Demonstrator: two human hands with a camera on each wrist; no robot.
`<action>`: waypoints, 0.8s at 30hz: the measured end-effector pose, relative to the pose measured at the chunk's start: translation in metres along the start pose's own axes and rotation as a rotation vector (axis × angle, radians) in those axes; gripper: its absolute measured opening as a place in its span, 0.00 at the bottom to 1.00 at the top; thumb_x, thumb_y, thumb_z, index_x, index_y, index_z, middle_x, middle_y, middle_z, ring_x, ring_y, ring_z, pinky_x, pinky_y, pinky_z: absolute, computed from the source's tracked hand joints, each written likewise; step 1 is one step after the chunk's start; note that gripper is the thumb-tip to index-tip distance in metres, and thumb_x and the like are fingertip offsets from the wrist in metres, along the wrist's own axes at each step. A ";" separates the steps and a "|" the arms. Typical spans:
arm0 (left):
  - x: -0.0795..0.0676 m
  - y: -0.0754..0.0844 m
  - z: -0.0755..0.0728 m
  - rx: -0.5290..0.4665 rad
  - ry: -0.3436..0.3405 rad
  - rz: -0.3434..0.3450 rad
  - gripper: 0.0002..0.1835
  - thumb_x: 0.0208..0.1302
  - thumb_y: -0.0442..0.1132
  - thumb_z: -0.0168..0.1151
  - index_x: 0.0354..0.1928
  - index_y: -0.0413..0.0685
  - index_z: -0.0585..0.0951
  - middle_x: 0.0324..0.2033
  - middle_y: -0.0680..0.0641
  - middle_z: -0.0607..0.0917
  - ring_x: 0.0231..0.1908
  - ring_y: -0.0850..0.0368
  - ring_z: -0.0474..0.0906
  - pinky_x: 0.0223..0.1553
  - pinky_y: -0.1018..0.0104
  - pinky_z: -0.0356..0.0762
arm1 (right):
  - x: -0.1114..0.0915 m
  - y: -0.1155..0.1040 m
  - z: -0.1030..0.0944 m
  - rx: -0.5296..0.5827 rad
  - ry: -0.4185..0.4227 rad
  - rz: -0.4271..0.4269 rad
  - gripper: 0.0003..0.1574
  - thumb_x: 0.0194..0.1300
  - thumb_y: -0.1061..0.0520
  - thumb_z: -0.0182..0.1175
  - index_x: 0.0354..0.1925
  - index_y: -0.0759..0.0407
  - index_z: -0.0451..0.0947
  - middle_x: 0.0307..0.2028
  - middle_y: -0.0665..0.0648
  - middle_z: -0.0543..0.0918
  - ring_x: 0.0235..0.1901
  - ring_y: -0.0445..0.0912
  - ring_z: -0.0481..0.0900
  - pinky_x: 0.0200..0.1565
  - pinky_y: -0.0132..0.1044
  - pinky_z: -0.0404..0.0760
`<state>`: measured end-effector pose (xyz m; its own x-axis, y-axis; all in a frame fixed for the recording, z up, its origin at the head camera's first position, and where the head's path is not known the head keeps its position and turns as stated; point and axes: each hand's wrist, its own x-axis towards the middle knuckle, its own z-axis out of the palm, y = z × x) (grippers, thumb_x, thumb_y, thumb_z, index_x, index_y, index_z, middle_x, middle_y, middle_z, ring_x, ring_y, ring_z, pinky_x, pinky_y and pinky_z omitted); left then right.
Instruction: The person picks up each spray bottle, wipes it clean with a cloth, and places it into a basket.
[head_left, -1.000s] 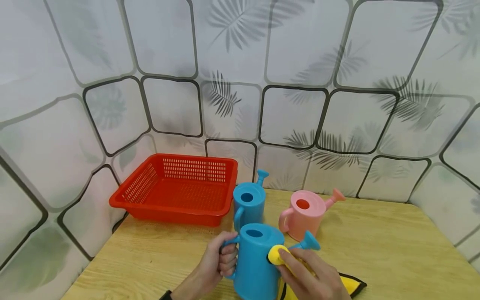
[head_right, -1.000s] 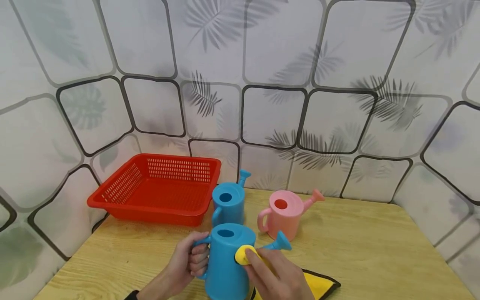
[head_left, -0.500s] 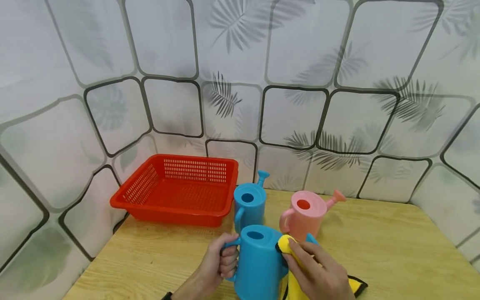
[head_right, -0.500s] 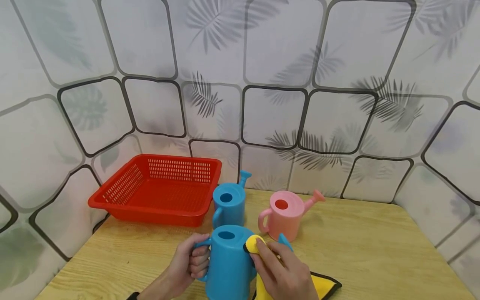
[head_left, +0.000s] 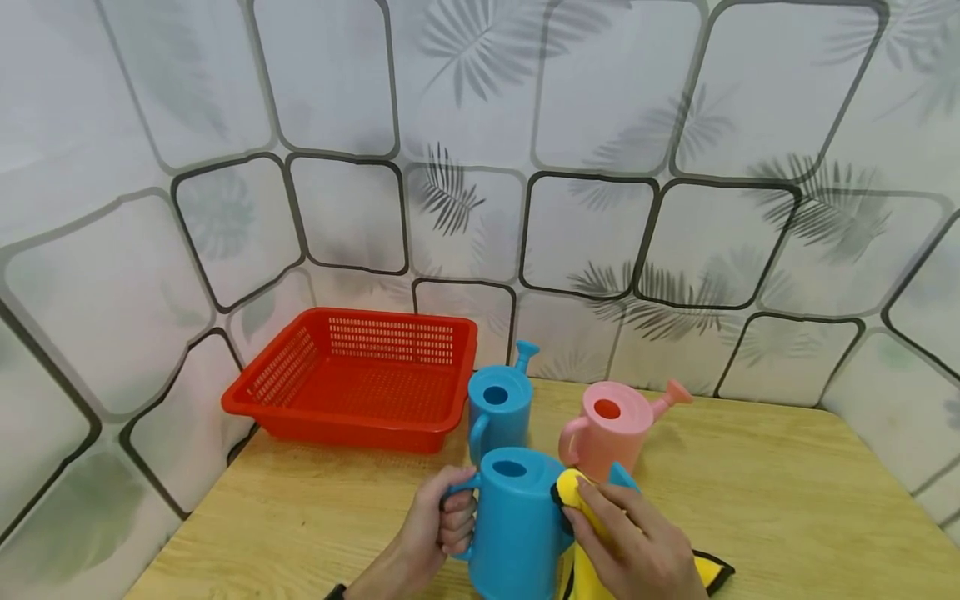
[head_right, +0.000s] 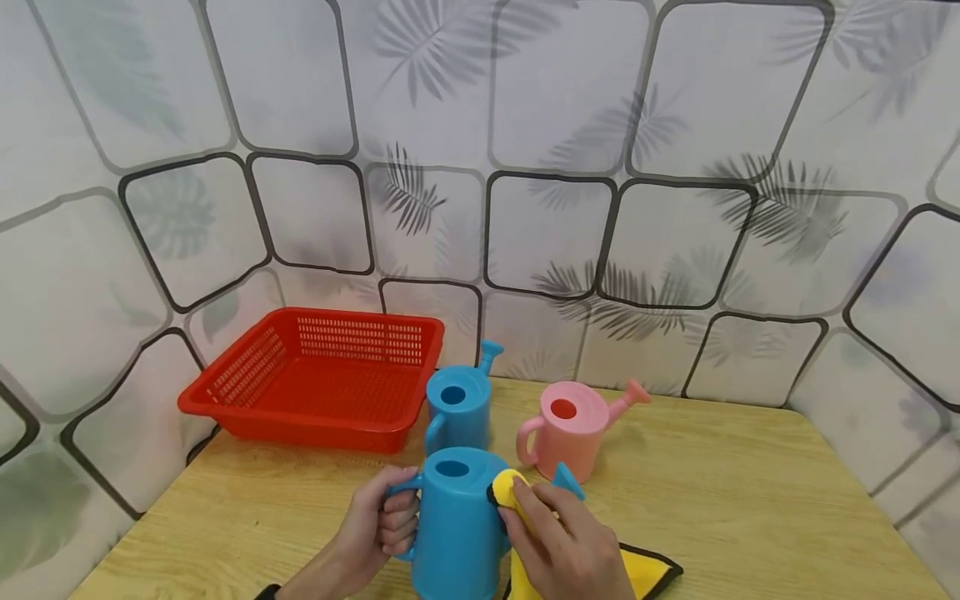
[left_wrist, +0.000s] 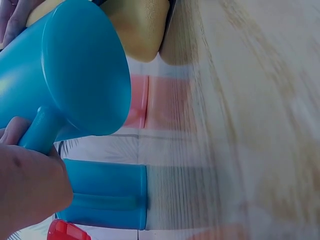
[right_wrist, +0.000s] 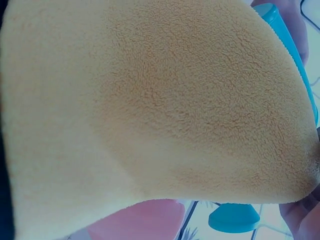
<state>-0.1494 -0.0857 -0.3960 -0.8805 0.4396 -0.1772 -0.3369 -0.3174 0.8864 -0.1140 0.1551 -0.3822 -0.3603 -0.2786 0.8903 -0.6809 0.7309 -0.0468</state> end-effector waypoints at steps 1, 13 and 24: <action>0.000 0.000 0.000 0.002 0.001 0.002 0.25 0.71 0.48 0.43 0.12 0.58 0.61 0.07 0.60 0.61 0.09 0.66 0.57 0.14 0.76 0.55 | 0.000 0.000 0.000 0.005 -0.005 0.004 0.34 0.71 0.37 0.49 0.40 0.65 0.87 0.29 0.55 0.88 0.23 0.42 0.85 0.22 0.38 0.85; 0.000 -0.002 0.000 -0.009 0.016 -0.002 0.24 0.70 0.48 0.45 0.12 0.58 0.61 0.07 0.60 0.61 0.09 0.66 0.57 0.13 0.75 0.55 | -0.002 0.000 0.000 0.030 -0.019 0.002 0.32 0.70 0.37 0.51 0.39 0.62 0.87 0.29 0.52 0.87 0.22 0.38 0.84 0.21 0.32 0.85; 0.002 -0.002 0.000 -0.010 0.031 0.006 0.24 0.69 0.49 0.46 0.12 0.58 0.60 0.07 0.60 0.60 0.09 0.66 0.56 0.13 0.75 0.55 | -0.004 0.002 0.002 0.062 -0.039 -0.003 0.30 0.68 0.37 0.53 0.37 0.61 0.87 0.29 0.51 0.86 0.23 0.39 0.83 0.23 0.35 0.86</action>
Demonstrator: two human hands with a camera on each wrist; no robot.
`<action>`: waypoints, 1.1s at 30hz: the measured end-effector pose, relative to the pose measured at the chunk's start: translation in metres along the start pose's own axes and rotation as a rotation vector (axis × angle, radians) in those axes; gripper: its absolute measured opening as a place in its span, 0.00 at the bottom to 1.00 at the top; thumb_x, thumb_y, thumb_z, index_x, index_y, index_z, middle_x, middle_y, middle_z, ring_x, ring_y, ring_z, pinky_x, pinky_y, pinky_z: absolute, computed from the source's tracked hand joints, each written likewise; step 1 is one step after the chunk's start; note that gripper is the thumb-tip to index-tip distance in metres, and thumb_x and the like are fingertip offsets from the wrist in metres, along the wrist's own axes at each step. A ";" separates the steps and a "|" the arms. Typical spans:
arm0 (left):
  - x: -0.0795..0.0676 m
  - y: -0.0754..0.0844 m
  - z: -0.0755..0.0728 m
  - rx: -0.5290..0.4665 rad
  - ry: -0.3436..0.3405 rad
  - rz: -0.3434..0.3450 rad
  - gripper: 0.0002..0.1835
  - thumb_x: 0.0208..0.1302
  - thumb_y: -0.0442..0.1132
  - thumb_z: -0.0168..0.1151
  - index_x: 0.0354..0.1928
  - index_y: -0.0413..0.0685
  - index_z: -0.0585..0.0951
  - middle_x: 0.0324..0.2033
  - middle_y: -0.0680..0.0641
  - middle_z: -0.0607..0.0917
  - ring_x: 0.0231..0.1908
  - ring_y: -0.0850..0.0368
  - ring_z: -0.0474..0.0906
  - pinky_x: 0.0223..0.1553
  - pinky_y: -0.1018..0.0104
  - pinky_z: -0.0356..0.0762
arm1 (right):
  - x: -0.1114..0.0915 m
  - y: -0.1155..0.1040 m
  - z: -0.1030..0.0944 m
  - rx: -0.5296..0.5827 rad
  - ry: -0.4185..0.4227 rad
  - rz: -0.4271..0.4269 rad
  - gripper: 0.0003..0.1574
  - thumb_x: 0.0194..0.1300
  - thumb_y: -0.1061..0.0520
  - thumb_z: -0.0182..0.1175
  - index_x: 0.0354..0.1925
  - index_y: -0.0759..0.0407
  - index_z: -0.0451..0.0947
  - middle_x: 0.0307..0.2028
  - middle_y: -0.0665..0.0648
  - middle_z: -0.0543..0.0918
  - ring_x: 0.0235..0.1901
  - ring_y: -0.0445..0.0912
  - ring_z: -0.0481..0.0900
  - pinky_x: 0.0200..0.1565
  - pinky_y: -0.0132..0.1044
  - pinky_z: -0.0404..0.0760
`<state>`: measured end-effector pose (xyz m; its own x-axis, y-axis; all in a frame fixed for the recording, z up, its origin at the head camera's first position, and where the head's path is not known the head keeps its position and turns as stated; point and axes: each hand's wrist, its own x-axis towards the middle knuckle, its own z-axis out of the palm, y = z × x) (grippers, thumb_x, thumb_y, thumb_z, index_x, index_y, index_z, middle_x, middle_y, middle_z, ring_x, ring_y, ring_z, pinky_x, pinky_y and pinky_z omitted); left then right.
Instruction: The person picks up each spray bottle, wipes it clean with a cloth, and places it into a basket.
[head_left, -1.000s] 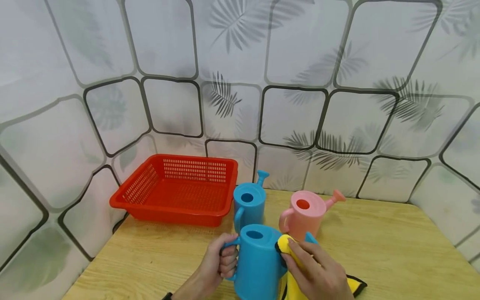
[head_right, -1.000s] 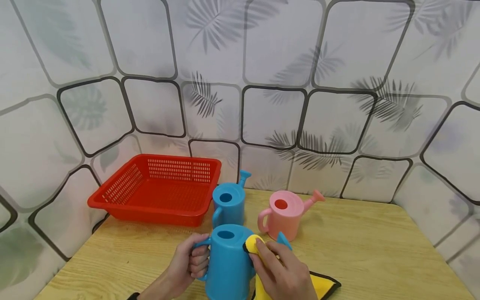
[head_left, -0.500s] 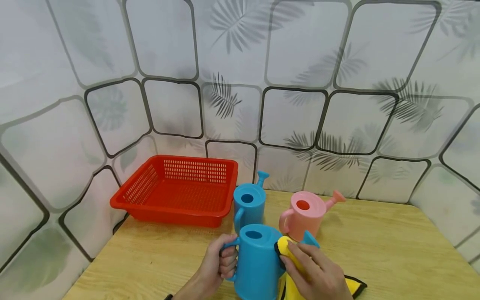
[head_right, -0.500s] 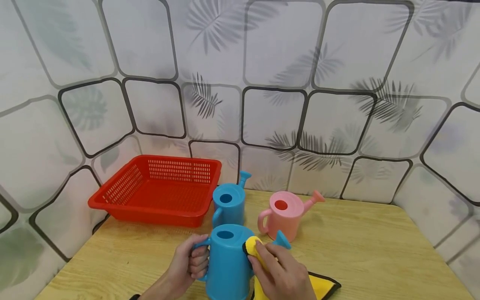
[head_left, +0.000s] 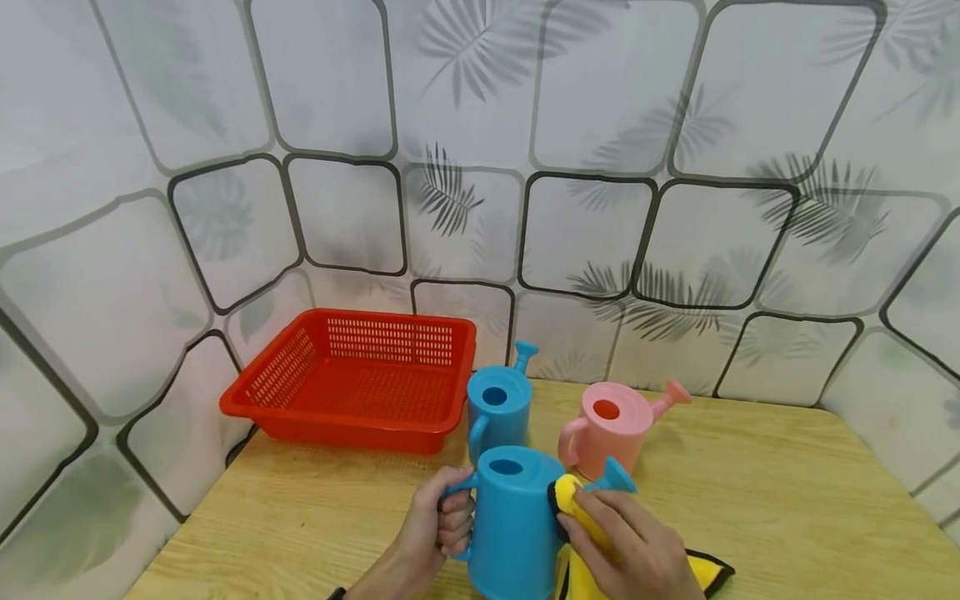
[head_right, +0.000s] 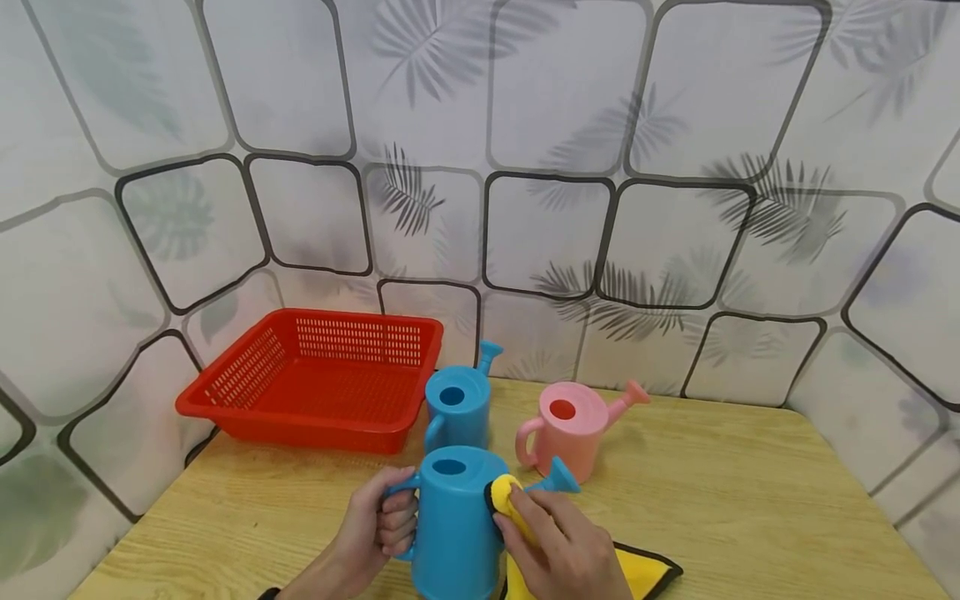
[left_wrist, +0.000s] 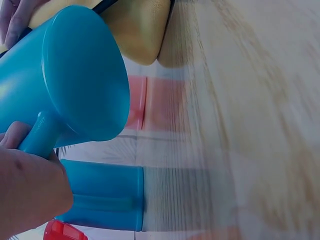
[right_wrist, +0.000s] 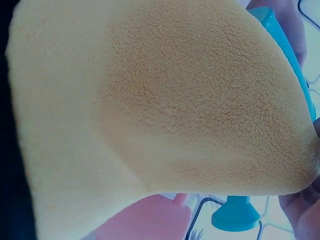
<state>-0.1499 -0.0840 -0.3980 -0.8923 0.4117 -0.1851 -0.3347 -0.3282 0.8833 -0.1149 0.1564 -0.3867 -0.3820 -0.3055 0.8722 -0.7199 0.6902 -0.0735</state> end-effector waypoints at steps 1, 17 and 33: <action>0.000 0.000 0.000 -0.010 -0.001 -0.001 0.24 0.69 0.48 0.46 0.12 0.58 0.60 0.07 0.60 0.60 0.09 0.66 0.56 0.13 0.75 0.55 | -0.001 -0.001 0.000 0.008 -0.020 0.006 0.30 0.68 0.37 0.53 0.37 0.60 0.86 0.29 0.51 0.86 0.24 0.39 0.83 0.23 0.35 0.86; 0.001 0.012 -0.007 -0.208 0.018 0.138 0.26 0.73 0.47 0.41 0.12 0.56 0.59 0.08 0.56 0.58 0.09 0.63 0.53 0.13 0.75 0.55 | -0.016 -0.008 0.004 0.085 -0.190 -0.027 0.26 0.68 0.38 0.53 0.37 0.57 0.85 0.28 0.51 0.84 0.22 0.38 0.81 0.23 0.28 0.85; 0.002 0.011 -0.013 -0.341 -0.002 0.187 0.26 0.73 0.48 0.40 0.12 0.56 0.60 0.08 0.55 0.56 0.09 0.62 0.50 0.13 0.72 0.48 | -0.020 -0.005 0.002 0.075 -0.212 -0.023 0.27 0.66 0.36 0.54 0.38 0.54 0.87 0.28 0.47 0.84 0.22 0.35 0.80 0.24 0.26 0.84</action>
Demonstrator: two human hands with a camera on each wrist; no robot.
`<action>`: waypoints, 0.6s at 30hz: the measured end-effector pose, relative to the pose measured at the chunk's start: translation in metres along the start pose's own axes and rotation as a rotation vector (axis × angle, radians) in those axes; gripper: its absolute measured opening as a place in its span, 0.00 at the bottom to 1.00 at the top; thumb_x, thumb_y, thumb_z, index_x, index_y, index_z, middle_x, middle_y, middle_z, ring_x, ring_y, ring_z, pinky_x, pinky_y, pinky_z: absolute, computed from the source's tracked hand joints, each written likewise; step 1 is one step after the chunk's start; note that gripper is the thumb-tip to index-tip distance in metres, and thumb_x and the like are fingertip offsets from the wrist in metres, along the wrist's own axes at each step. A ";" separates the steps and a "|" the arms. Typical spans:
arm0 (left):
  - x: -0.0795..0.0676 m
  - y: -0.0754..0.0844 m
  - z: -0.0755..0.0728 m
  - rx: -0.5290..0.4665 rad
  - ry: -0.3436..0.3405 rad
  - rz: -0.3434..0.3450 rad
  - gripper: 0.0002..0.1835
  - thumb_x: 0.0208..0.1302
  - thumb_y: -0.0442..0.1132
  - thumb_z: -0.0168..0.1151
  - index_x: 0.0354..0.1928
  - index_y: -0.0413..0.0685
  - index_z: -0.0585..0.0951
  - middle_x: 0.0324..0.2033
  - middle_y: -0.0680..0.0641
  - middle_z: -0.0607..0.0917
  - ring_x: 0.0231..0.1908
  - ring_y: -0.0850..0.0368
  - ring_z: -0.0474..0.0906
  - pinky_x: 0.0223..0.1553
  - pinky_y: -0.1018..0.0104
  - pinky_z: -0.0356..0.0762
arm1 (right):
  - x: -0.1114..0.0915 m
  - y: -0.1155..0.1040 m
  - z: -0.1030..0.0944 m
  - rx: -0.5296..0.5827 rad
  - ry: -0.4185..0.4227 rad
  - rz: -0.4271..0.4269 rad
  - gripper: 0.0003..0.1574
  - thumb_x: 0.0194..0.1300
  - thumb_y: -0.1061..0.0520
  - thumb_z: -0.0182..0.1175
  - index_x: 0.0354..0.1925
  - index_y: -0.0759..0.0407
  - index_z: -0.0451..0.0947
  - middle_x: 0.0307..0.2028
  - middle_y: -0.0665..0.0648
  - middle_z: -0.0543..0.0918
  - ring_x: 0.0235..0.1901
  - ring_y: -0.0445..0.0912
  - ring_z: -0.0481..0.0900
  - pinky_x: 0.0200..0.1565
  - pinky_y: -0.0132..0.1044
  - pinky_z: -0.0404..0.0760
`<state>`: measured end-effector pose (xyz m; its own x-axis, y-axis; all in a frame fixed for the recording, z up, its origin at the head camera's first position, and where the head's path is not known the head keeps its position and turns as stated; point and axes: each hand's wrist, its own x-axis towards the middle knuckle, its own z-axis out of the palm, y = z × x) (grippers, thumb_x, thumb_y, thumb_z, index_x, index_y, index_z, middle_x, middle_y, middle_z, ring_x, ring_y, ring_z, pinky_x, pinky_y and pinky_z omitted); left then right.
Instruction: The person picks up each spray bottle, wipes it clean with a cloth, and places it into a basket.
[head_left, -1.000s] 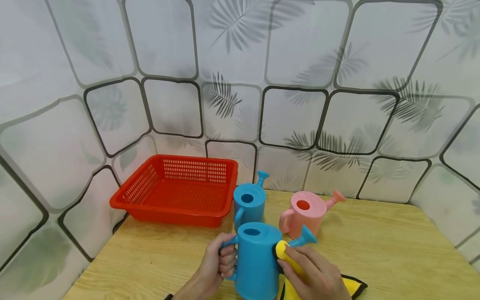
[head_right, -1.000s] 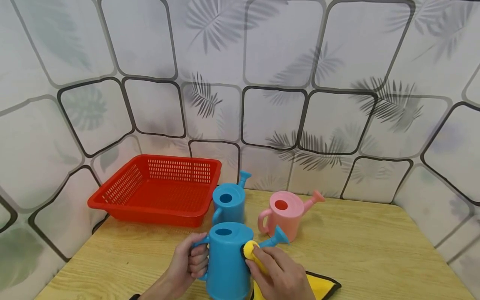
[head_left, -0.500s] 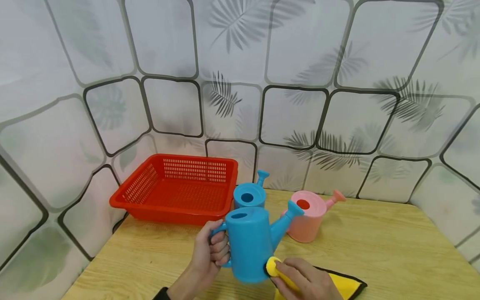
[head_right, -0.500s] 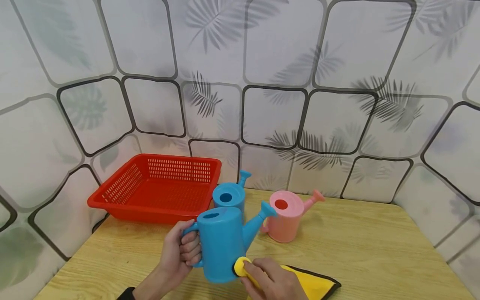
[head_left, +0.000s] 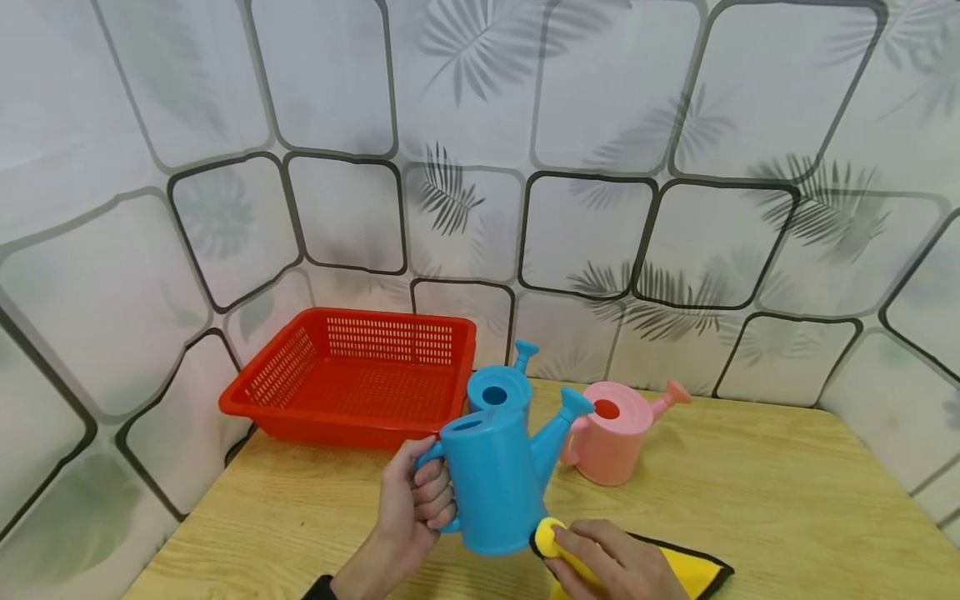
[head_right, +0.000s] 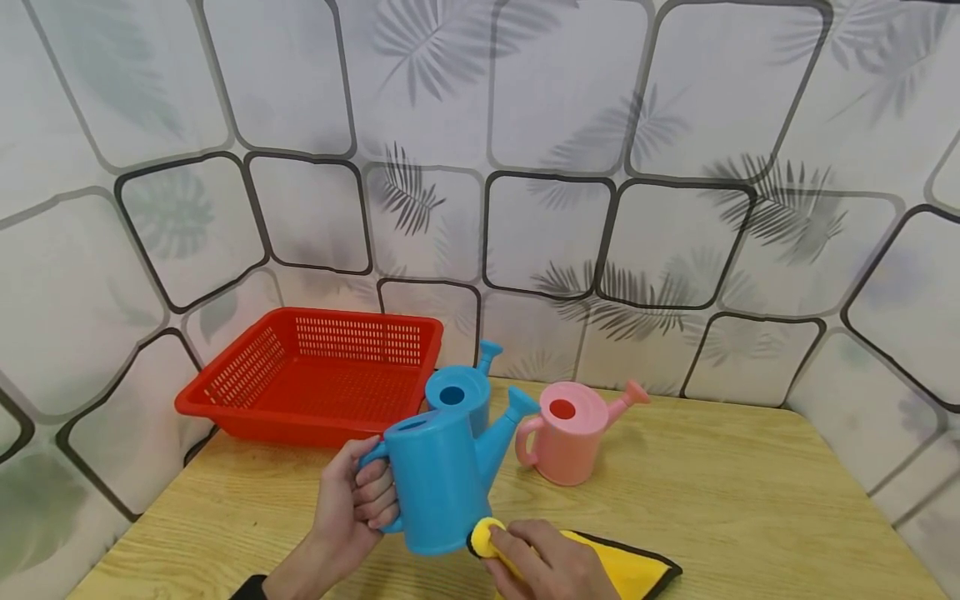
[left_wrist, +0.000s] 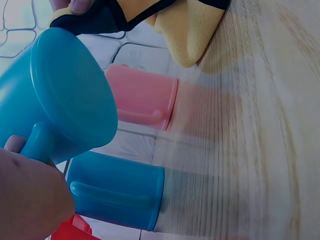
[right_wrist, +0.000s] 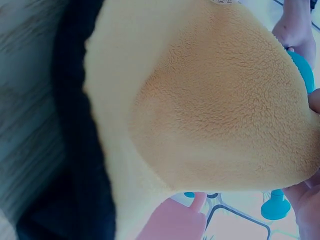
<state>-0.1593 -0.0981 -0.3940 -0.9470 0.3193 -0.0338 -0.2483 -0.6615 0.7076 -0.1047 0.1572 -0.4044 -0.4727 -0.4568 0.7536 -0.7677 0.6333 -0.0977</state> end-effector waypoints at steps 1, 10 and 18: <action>0.000 0.000 0.000 0.002 0.000 -0.002 0.26 0.73 0.48 0.40 0.12 0.55 0.60 0.08 0.55 0.56 0.09 0.62 0.50 0.13 0.73 0.49 | 0.000 0.000 0.000 0.004 -0.001 -0.005 0.27 0.66 0.36 0.54 0.38 0.55 0.87 0.28 0.48 0.84 0.22 0.35 0.80 0.23 0.26 0.84; 0.000 -0.001 0.004 0.016 -0.008 -0.021 0.26 0.73 0.48 0.40 0.12 0.55 0.61 0.08 0.55 0.57 0.09 0.62 0.52 0.13 0.74 0.51 | 0.001 0.005 -0.001 0.031 0.038 -0.041 0.27 0.69 0.39 0.51 0.39 0.57 0.87 0.27 0.50 0.82 0.20 0.37 0.77 0.22 0.25 0.83; -0.003 -0.003 0.006 0.041 0.015 -0.061 0.26 0.72 0.48 0.41 0.11 0.56 0.60 0.08 0.55 0.58 0.09 0.62 0.52 0.13 0.74 0.52 | 0.001 0.007 -0.001 0.041 0.087 -0.049 0.26 0.70 0.41 0.51 0.41 0.58 0.87 0.29 0.51 0.81 0.20 0.37 0.75 0.21 0.21 0.79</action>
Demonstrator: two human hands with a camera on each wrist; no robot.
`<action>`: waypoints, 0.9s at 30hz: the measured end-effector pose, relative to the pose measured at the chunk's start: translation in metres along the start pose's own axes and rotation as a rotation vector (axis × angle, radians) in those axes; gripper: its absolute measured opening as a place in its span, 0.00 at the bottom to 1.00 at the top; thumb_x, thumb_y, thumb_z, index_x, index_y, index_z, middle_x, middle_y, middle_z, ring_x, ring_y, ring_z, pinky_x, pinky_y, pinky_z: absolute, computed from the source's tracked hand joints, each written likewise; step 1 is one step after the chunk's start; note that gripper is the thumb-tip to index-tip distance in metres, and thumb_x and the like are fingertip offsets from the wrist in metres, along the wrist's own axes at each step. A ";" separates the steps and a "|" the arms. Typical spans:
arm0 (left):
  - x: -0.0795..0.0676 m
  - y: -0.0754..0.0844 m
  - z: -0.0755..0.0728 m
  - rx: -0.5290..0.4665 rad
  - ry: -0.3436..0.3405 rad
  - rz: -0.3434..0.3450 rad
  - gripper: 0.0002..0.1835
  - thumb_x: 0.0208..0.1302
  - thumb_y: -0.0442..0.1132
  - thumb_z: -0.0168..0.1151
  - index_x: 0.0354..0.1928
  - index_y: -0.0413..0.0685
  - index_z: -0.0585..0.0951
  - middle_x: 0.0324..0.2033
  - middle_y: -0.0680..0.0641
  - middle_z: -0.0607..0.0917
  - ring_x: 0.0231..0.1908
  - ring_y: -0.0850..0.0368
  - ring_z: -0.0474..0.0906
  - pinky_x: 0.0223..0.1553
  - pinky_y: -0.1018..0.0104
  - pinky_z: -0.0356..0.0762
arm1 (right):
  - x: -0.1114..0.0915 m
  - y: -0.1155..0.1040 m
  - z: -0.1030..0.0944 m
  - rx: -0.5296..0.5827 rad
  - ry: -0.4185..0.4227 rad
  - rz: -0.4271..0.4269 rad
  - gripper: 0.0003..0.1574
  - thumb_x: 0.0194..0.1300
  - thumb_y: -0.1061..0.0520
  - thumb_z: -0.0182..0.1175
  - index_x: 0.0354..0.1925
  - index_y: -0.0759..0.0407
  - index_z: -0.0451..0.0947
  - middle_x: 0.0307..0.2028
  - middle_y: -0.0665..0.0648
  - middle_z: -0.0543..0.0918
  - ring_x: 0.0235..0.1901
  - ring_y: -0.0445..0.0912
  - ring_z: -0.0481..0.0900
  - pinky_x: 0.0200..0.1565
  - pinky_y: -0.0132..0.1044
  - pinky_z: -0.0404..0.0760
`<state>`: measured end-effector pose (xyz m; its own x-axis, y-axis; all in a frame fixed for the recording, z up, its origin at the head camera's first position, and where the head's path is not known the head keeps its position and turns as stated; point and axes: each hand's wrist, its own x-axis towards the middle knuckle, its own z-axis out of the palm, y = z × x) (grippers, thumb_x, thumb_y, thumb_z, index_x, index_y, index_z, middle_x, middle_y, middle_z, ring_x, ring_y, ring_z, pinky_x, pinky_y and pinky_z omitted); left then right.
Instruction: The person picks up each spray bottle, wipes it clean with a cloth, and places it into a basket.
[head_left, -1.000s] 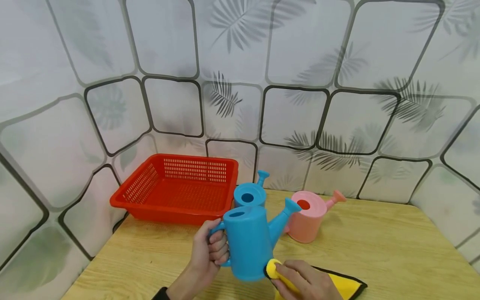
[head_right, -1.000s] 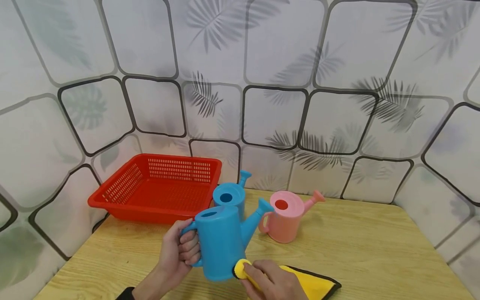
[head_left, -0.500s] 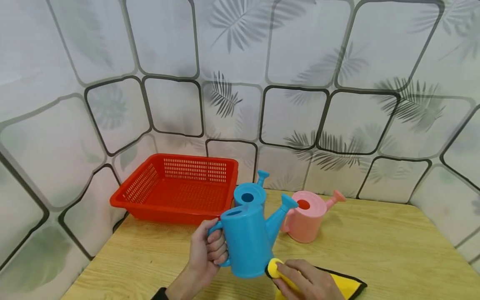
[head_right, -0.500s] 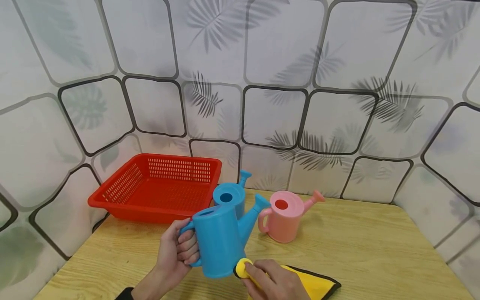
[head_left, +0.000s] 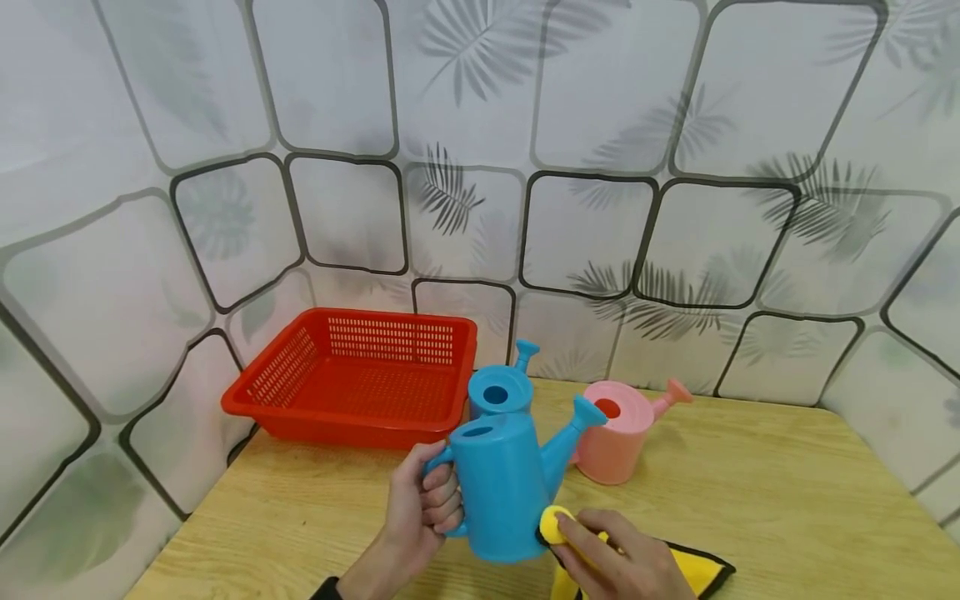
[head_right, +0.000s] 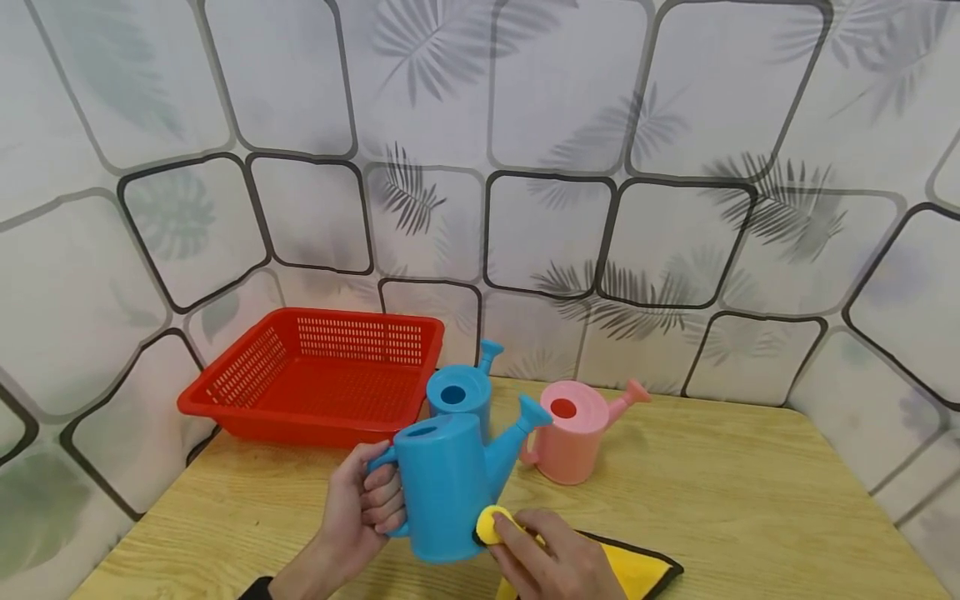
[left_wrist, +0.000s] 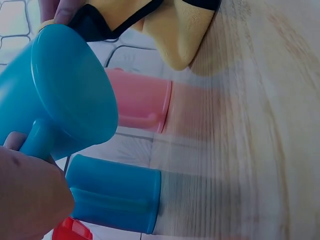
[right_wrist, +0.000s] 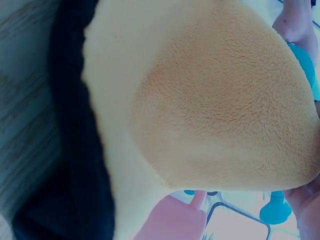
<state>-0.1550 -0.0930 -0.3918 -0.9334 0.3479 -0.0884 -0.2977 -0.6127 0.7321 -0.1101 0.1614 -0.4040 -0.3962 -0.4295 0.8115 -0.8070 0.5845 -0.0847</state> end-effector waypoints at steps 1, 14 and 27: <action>0.000 0.000 0.000 0.007 0.002 -0.007 0.26 0.72 0.48 0.41 0.11 0.56 0.60 0.08 0.55 0.58 0.09 0.62 0.53 0.13 0.74 0.53 | 0.000 0.000 0.000 -0.003 0.007 -0.001 0.26 0.71 0.41 0.51 0.42 0.58 0.87 0.29 0.51 0.81 0.20 0.37 0.74 0.21 0.21 0.78; -0.003 -0.008 0.005 0.116 -0.024 -0.062 0.25 0.71 0.47 0.41 0.12 0.57 0.58 0.08 0.58 0.57 0.09 0.64 0.53 0.14 0.74 0.52 | 0.005 0.005 -0.004 -0.090 0.028 0.059 0.30 0.71 0.38 0.48 0.41 0.59 0.86 0.26 0.51 0.77 0.18 0.38 0.73 0.20 0.26 0.81; -0.004 -0.008 0.006 0.195 -0.002 -0.087 0.24 0.70 0.48 0.44 0.12 0.57 0.60 0.07 0.59 0.60 0.09 0.65 0.56 0.14 0.74 0.54 | 0.020 0.023 -0.020 -0.207 0.017 0.054 0.38 0.75 0.38 0.41 0.39 0.64 0.87 0.29 0.56 0.79 0.19 0.40 0.75 0.20 0.32 0.84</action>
<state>-0.1481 -0.0848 -0.3930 -0.9055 0.3947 -0.1558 -0.3324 -0.4315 0.8386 -0.1279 0.1799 -0.3784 -0.4280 -0.3832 0.8185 -0.6766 0.7363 -0.0091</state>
